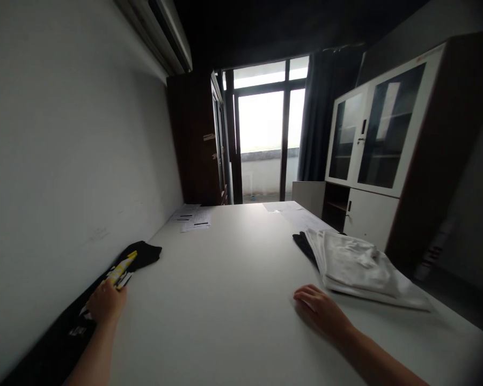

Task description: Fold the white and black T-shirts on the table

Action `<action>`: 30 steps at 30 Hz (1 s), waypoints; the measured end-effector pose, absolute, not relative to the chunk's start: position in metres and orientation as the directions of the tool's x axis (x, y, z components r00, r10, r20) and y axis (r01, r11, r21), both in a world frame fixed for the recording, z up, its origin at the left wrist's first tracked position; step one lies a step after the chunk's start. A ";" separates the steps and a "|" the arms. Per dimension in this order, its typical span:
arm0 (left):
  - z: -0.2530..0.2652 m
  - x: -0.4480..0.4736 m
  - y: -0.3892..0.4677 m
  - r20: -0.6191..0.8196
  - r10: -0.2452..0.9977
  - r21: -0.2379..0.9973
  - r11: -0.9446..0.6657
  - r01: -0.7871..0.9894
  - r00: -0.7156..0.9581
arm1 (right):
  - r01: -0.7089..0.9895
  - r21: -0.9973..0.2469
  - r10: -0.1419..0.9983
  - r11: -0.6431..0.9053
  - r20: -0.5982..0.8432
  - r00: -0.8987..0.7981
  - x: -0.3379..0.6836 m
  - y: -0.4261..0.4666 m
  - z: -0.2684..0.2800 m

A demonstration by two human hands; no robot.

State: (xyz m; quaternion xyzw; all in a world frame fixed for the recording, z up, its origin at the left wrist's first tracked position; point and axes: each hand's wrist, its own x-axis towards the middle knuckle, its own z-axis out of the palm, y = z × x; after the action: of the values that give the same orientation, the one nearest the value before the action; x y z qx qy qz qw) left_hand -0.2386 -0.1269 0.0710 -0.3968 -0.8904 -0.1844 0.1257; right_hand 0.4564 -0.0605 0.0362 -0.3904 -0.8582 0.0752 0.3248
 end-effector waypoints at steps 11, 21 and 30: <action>0.080 -0.290 -0.110 0.187 0.871 0.132 0.435 0.891 -0.453 | 0.590 -0.376 0.696 0.714 0.464 -0.547 0.423 -0.070 0.044; 0.143 -0.090 -0.062 -0.089 0.967 0.969 0.029 0.243 0.239 | 0.460 -0.407 0.612 0.789 0.451 -0.650 0.300 -0.011 0.034; 0.071 0.032 0.004 0.188 0.976 0.650 -0.208 0.731 0.111 | 0.580 -0.526 0.783 0.622 0.427 -0.452 0.279 0.048 0.021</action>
State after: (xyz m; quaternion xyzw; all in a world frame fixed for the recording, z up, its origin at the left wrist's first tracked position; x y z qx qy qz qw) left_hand 0.0322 0.0036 0.0706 -0.7169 -0.5951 -0.3003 -0.2041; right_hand 0.2790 0.0478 0.0212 -0.4067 -0.8380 0.1540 0.3296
